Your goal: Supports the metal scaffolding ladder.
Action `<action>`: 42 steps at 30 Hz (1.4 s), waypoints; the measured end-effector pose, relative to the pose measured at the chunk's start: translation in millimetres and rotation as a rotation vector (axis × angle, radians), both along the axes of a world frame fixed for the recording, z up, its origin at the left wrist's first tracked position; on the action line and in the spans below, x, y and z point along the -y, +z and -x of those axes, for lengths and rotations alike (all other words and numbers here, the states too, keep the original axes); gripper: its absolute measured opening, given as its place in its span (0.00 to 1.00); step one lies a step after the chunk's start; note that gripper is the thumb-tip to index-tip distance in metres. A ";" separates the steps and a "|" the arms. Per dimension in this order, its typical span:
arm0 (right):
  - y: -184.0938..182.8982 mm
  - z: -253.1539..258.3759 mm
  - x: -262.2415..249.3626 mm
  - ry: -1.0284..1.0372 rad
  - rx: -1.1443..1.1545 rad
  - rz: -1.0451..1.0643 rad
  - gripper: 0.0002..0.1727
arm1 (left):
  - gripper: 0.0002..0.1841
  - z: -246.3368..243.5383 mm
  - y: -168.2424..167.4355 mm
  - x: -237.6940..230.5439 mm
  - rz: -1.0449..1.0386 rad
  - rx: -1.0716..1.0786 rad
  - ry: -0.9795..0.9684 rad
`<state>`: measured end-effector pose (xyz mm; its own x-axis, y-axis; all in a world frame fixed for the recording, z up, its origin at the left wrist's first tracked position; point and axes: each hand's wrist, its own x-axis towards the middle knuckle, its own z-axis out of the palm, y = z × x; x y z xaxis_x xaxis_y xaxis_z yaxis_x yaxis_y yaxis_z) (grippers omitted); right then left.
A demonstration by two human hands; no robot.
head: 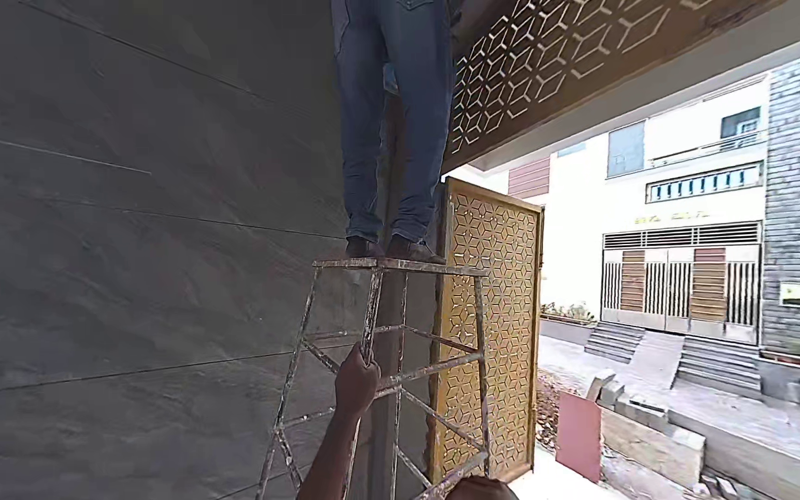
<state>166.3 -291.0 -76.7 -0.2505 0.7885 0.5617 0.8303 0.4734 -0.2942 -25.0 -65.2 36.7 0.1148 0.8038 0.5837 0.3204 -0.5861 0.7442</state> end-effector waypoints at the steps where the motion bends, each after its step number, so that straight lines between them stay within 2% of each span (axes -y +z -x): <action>1: 16.1 -3.4 -15.6 -0.006 0.000 -0.090 0.09 | 0.11 -0.6 -1.2 -1.5 -0.003 0.020 -0.007; 5: 81.3 -17.8 -76.1 -0.028 -0.083 -0.414 0.11 | 0.10 -0.2 -1.9 -1.4 0.002 0.082 -0.049; 8: 124.3 -21.0 -101.1 -0.015 -0.217 -0.497 0.13 | 0.10 -0.3 -2.7 -2.1 0.000 0.118 -0.060; 10: 140.7 -19.2 -109.7 0.027 -0.331 -0.508 0.13 | 0.09 -0.1 -4.0 -1.9 -0.004 0.133 -0.072; 13: 148.7 -16.9 -121.0 0.096 -0.416 -0.510 0.12 | 0.09 0.0 -3.8 -3.8 -0.017 0.165 -0.097; 17: 140.5 -16.2 -136.3 0.149 -0.414 -0.515 0.11 | 0.08 0.4 -2.7 -2.3 0.000 0.195 -0.114; 23: 146.3 -17.6 -158.0 0.039 -0.330 -0.531 0.14 | 0.07 0.1 -1.9 -1.3 -0.017 0.234 -0.138; 27: 160.0 -21.2 -174.4 -0.086 -0.243 -0.421 0.16 | 0.08 -0.8 -3.2 1.0 0.002 0.242 -0.123; 31: 171.0 -33.7 -199.9 -0.165 -0.181 -0.087 0.20 | 0.07 -0.9 -2.1 -0.9 -0.015 0.268 -0.127; 35: 147.5 -48.3 -232.1 -0.277 -0.135 0.150 0.23 | 0.09 -0.9 -4.1 -1.7 -0.051 0.284 -0.144; 37: 140.5 -48.0 -237.8 -0.350 -0.099 0.213 0.26 | 0.09 0.0 -3.0 -1.7 -0.060 0.298 -0.144; 42: 140.5 -48.9 -243.7 -0.364 -0.047 0.265 0.26 | 0.09 -0.1 -4.4 -1.5 -0.052 0.297 -0.157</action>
